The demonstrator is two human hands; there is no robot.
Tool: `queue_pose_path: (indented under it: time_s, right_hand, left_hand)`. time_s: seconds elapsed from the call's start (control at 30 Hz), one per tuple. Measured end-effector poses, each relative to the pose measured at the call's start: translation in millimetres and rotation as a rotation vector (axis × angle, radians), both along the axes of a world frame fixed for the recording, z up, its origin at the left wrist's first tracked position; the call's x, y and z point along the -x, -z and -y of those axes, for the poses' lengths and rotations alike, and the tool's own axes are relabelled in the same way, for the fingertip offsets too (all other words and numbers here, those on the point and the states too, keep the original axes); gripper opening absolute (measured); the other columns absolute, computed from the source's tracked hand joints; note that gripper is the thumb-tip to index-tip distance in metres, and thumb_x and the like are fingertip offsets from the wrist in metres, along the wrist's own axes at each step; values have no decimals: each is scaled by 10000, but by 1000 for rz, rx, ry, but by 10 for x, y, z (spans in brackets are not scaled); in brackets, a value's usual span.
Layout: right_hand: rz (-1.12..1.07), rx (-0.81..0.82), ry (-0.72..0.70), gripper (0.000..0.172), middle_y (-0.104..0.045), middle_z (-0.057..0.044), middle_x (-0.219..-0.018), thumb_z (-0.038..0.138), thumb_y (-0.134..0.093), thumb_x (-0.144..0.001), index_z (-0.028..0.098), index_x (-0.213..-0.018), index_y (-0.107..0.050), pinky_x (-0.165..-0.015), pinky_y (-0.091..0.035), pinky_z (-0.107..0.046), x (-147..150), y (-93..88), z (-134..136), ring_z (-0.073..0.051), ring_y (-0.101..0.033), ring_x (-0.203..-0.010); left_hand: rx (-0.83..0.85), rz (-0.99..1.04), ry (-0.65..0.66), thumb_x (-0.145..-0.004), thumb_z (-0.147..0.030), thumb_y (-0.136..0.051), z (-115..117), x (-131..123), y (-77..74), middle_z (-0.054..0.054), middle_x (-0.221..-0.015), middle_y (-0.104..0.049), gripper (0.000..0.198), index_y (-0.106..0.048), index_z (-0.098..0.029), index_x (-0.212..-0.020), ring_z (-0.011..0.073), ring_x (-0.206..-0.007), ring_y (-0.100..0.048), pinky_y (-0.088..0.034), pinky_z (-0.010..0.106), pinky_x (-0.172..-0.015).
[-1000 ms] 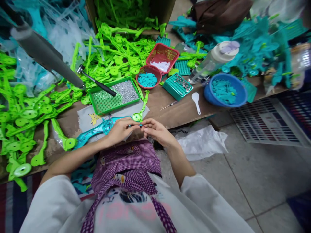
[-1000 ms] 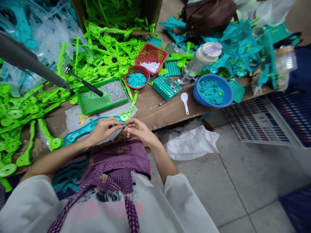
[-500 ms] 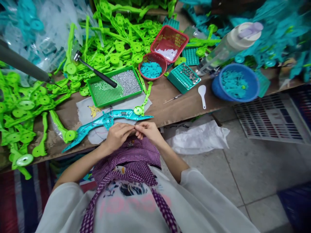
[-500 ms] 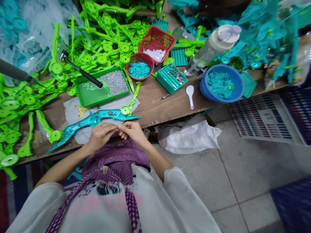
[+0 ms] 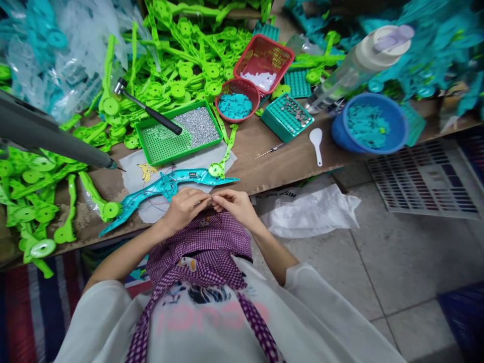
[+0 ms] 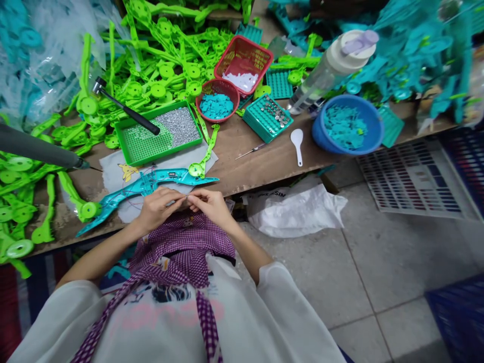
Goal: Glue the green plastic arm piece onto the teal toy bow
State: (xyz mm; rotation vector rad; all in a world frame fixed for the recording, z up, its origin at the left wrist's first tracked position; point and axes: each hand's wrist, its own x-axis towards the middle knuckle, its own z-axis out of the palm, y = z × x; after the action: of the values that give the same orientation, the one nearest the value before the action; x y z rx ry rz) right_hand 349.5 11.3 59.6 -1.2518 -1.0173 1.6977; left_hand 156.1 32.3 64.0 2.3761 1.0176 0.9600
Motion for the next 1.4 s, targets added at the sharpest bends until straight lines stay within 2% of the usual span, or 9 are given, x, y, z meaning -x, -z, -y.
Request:
queue_pose_path:
  time_s: [0.13, 0.27, 0.43, 0.5, 0.6, 0.73, 0.87, 1.0, 1.4]
  right_hand:
    - [17, -8, 38, 336, -700, -4, -691, 489, -783, -690, 189, -836, -741, -609, -586, -304, -10, -15, -7, -126, -646, -603]
    - [52, -64, 109, 336, -688, 5, -662, 499, -790, -679, 192, -804, -734, -586, -564, -282, -65, -37, -107, -120, -624, -586]
    - [234, -252, 299, 280, -691, 3, -681, 464, -763, -711, 197, -788, -731, -631, -516, -285, -360, 111, -518, -124, -599, -614]
    - [280, -269, 345, 288, -684, 2, -682, 467, -752, -707, 189, -776, -723, -646, -500, -292, -493, 200, -700, -134, -596, -632]
    - [379, -354, 401, 253, -706, -15, -778, 436, -718, -741, 188, -792, -725, -732, -498, -305, -614, 288, -918, -150, -617, -730]
    - [527, -473, 453, 199, -695, -26, -793, 375, -677, -772, 181, -785, -717, -745, -482, -304, -661, 352, -1111, -157, -611, -755]
    - [598, -439, 420, 182, -699, -32, -801, 347, -665, -785, 173, -809, -714, -742, -479, -304, -694, 441, -1193, -162, -612, -752]
    - [729, -386, 389, 178, -713, -37, -834, 337, -644, -820, 177, -828, -721, -739, -472, -298, -705, 485, -1247, -165, -621, -759]
    - [1097, -243, 160, 232, -762, -35, -942, 417, -610, -873, 231, -903, -747, -672, -409, -293, -705, 312, -1362, -205, -666, -858]
  left_hand:
    - [-84, 12, 17, -945, -230, -590, -43, -32, -27, 30, -829, -745, 99, -677, -185, -928, 146, -772, -699, -546, 310, -756]
    - [-9, -57, 63, -958, -259, -568, -200, -59, -88, 39, -907, -745, 112, -663, -202, -971, 168, -860, -702, -540, 338, -816]
    - [317, -185, 116, -887, -484, -637, -786, -285, -99, 160, -1307, -610, 548, -512, -180, -1326, 264, -1158, -616, -507, 399, -948]
    - [433, -307, 135, -929, -502, -556, -1036, -458, -53, 168, -1288, -609, 504, -528, -165, -1303, 288, -1186, -590, -478, 421, -980]
    - [443, -491, 75, -932, -538, -517, -1230, -694, 28, 175, -1191, -616, 507, -567, -137, -1239, 335, -1155, -566, -451, 458, -967]
    - [380, -575, 32, -836, -603, -625, -1135, -783, 78, 164, -1158, -582, 597, -576, -132, -1201, 351, -1109, -543, -447, 455, -933]
    - [412, -552, 57, -825, -498, -687, -970, -704, 72, 139, -1127, -596, 514, -584, -146, -1185, 329, -1096, -548, -447, 453, -951]
    - [457, -537, 50, -782, -444, -746, -941, -677, 73, 144, -1111, -605, 521, -611, -122, -1169, 340, -1113, -549, -440, 463, -979]
    - [484, -410, 55, -797, -423, -729, -914, -626, 214, 121, -1153, -591, 530, -582, -138, -1219, 308, -1137, -534, -436, 446, -1007]
